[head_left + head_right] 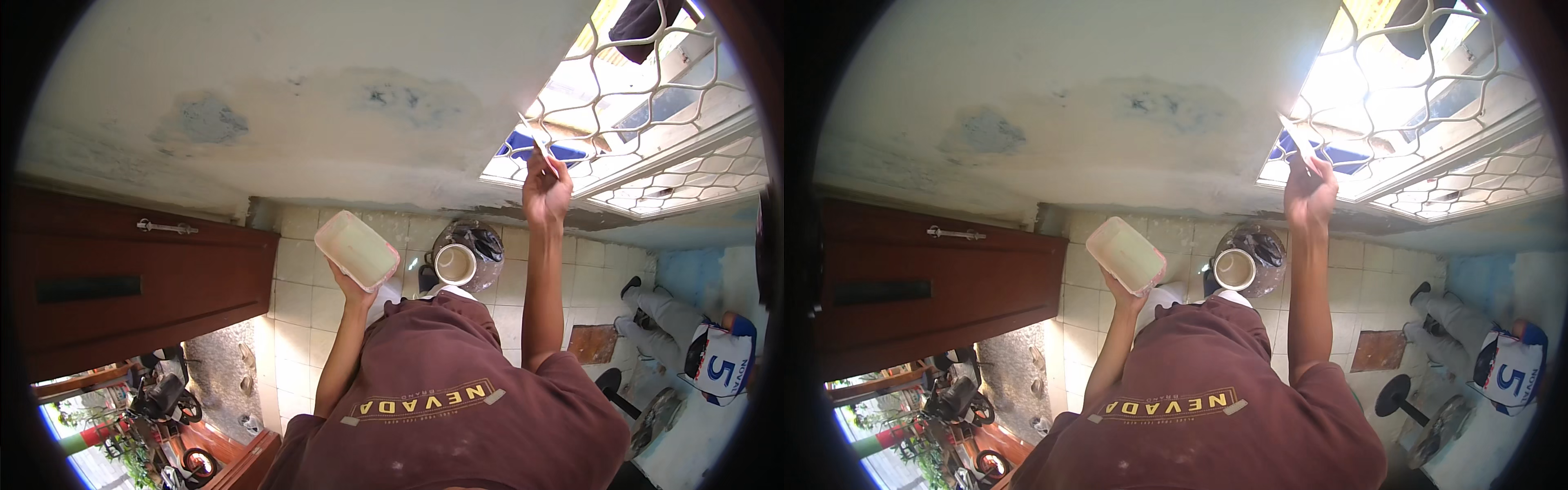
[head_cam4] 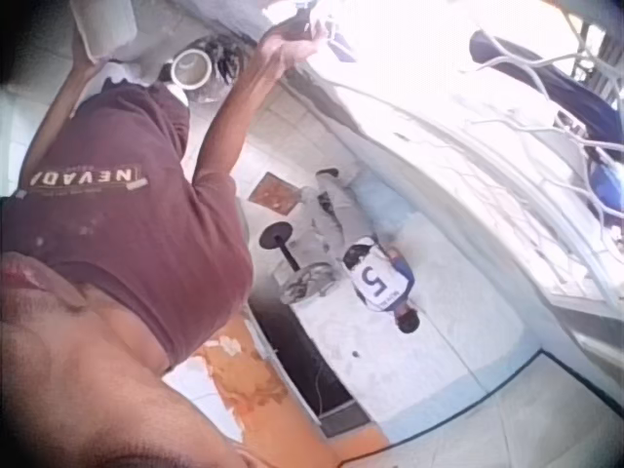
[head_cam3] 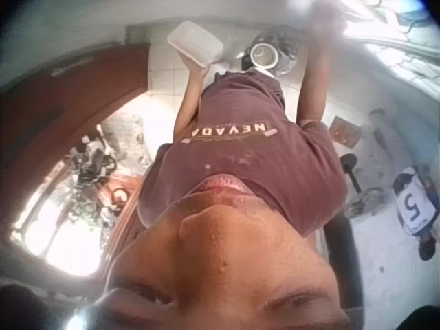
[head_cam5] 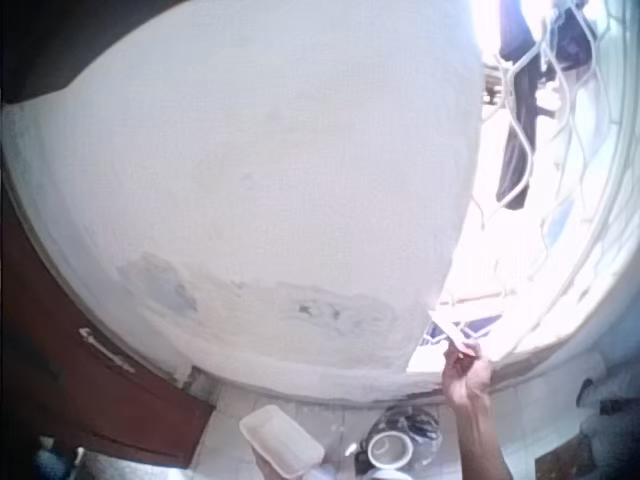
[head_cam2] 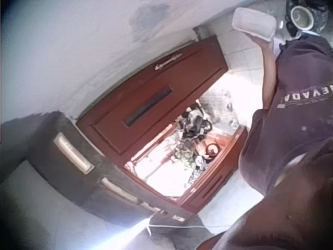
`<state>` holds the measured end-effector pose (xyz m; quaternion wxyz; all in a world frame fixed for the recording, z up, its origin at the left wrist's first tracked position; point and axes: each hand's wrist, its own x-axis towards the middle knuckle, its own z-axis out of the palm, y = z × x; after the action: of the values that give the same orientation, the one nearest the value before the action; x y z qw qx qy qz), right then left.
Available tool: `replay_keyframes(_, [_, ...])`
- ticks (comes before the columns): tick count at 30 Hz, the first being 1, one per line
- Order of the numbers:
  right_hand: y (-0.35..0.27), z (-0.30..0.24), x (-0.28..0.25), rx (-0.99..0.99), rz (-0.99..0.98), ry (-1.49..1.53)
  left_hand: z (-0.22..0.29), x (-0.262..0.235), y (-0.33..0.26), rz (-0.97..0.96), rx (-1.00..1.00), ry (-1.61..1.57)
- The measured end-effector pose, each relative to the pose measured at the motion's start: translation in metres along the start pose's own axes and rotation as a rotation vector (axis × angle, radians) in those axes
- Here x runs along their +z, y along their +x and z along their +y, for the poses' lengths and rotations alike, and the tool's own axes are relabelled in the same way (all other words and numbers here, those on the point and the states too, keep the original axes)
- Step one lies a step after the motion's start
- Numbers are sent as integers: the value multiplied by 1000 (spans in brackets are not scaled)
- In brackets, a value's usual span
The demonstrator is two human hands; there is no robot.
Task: The person applies patching compound to a damaged area of a wall using a putty knife and a plastic container.
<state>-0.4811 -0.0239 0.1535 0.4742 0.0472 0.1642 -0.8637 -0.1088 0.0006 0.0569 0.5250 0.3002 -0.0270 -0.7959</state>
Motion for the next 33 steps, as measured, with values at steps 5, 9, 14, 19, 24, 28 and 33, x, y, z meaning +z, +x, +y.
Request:
replay_keyframes(5, [-28, 98, -37, 88, 175, -396, 1, -37, 15, -16, 49, 1])
replay_keyframes(9, [25, 190, -133, 616, 156, -477, 7, -39, 12, 13, 58, 10])
replay_keyframes(14, [87, 186, -147, 391, 170, -138, 13, -26, 17, -19, 71, 56])
replay_keyframes(19, [68, 51, -28, 433, -117, 275, 14, -33, 14, -41, 82, 48])
replay_keyframes(24, [-18, -16, 57, 49, -91, 17, 9, -18, 16, -52, 59, 28])
replay_keyframes(28, [-36, 74, 0, -42, 180, -427, 8, -8, 13, -79, 77, 35])
replay_keyframes(33, [25, 211, -168, 414, 167, -784, 12, -16, 7, -82, 94, 30])
